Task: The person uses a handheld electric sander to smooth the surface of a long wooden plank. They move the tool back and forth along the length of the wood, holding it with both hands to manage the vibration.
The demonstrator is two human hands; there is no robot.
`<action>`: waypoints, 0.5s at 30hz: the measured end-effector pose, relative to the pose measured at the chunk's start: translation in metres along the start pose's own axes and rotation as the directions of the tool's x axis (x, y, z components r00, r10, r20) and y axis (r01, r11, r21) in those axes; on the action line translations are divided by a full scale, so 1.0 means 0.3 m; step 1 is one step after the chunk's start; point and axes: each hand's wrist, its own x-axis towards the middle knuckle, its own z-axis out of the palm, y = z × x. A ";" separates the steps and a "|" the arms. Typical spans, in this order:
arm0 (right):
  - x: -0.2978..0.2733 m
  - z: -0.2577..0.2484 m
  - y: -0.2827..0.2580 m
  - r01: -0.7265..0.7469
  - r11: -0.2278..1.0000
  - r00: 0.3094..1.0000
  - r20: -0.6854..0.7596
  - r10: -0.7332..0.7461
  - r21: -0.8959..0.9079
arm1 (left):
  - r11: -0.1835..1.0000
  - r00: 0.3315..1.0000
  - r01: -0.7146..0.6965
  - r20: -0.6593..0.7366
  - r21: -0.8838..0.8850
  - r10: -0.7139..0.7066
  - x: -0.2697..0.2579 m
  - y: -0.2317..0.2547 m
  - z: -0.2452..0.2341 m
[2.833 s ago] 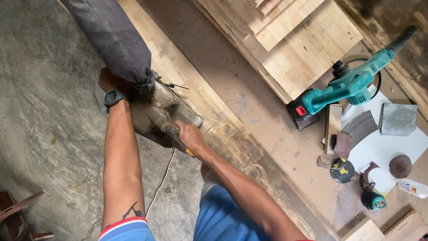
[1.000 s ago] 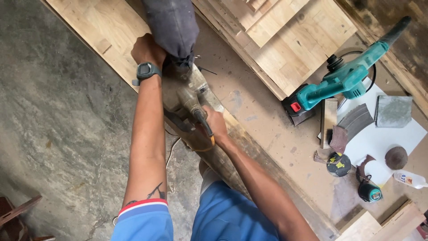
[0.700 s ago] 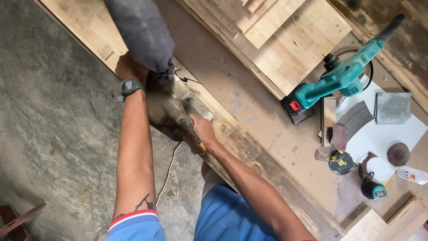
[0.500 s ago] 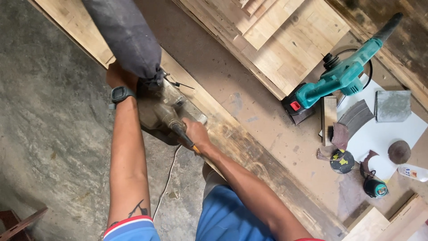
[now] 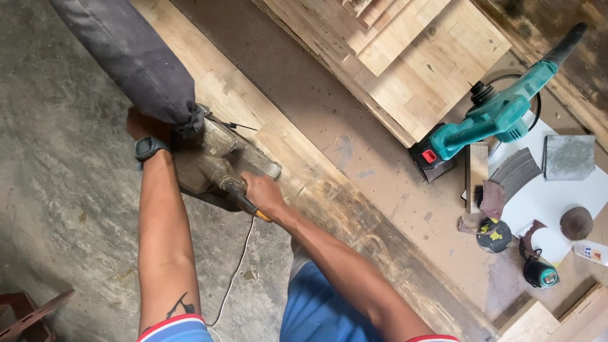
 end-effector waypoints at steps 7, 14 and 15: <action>0.010 -0.026 -0.019 0.019 0.999 0.999 0.036 -0.021 0.050 | 0.987 0.998 0.041 0.029 0.153 -0.046 -0.019 -0.008 -0.061; -0.019 -0.133 -0.064 0.004 0.999 1.000 0.013 -0.004 0.053 | 0.988 0.993 0.115 -0.005 -0.107 -0.116 0.020 0.041 -0.006; -0.034 -0.155 -0.072 -0.005 0.998 1.000 0.006 0.005 0.069 | 0.979 0.995 0.100 0.007 -0.178 -0.100 0.019 0.053 -0.004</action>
